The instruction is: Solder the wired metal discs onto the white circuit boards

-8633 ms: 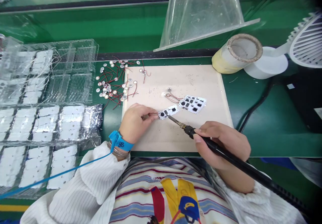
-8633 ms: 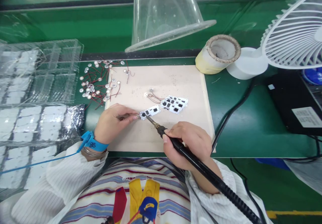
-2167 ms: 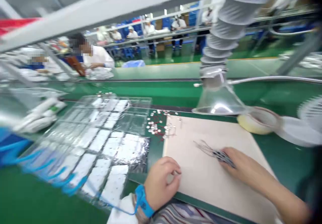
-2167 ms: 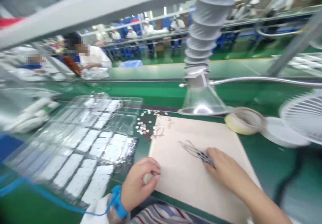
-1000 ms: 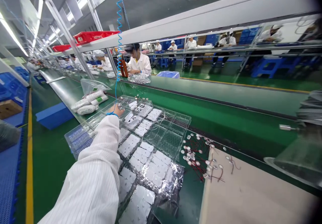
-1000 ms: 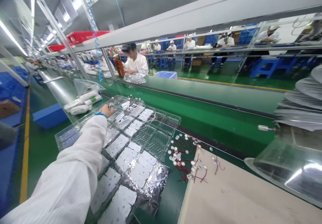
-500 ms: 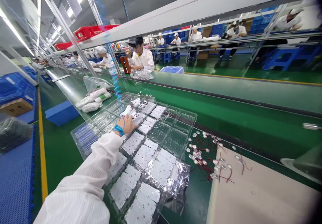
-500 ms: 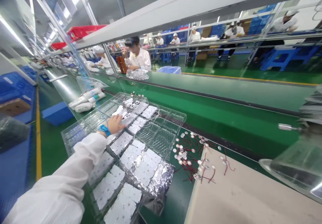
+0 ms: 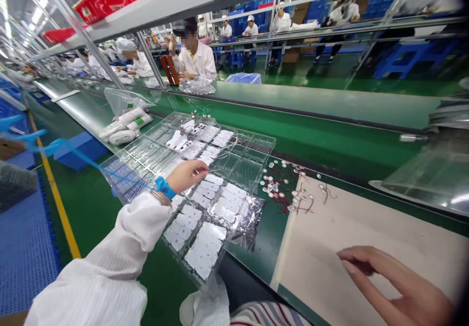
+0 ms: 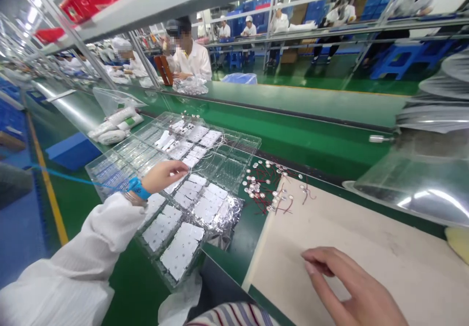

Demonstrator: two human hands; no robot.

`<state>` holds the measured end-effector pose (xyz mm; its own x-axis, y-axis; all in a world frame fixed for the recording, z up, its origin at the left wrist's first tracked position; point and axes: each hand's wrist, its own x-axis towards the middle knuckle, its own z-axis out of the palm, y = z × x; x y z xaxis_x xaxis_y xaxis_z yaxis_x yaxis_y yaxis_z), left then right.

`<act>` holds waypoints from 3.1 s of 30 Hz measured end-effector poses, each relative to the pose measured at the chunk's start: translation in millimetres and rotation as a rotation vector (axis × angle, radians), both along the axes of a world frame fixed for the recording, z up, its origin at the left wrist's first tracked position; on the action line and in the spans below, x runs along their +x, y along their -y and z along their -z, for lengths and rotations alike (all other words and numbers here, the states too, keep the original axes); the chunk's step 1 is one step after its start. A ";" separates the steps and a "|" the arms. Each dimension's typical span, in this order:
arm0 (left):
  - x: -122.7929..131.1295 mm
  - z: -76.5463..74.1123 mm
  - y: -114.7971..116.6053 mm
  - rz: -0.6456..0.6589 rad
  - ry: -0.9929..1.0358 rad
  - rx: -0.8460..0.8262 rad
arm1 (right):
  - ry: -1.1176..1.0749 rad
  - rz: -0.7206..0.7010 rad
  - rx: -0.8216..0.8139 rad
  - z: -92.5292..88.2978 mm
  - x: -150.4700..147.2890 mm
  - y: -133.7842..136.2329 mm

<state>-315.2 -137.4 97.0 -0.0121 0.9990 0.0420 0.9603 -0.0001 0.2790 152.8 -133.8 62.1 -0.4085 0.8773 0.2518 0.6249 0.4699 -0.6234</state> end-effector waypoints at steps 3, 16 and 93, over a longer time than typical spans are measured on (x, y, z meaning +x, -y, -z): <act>44.1 9.5 5.7 0.269 0.037 -0.095 | 0.042 -0.126 -0.013 -4.5 -5.4 4.3; 90.7 33.6 -11.5 0.519 -0.182 -0.301 | 0.075 -0.095 -0.087 -10.4 17.8 32.4; 360.9 71.2 3.4 -0.311 1.646 -0.319 | -0.223 0.004 -0.345 25.4 55.4 -19.9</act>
<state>45.7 -140.8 25.8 -0.0165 0.9163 -0.4001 -0.3686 0.3664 0.8543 208.2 -114.0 36.7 -0.3742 0.9270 0.0241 0.4582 0.2074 -0.8643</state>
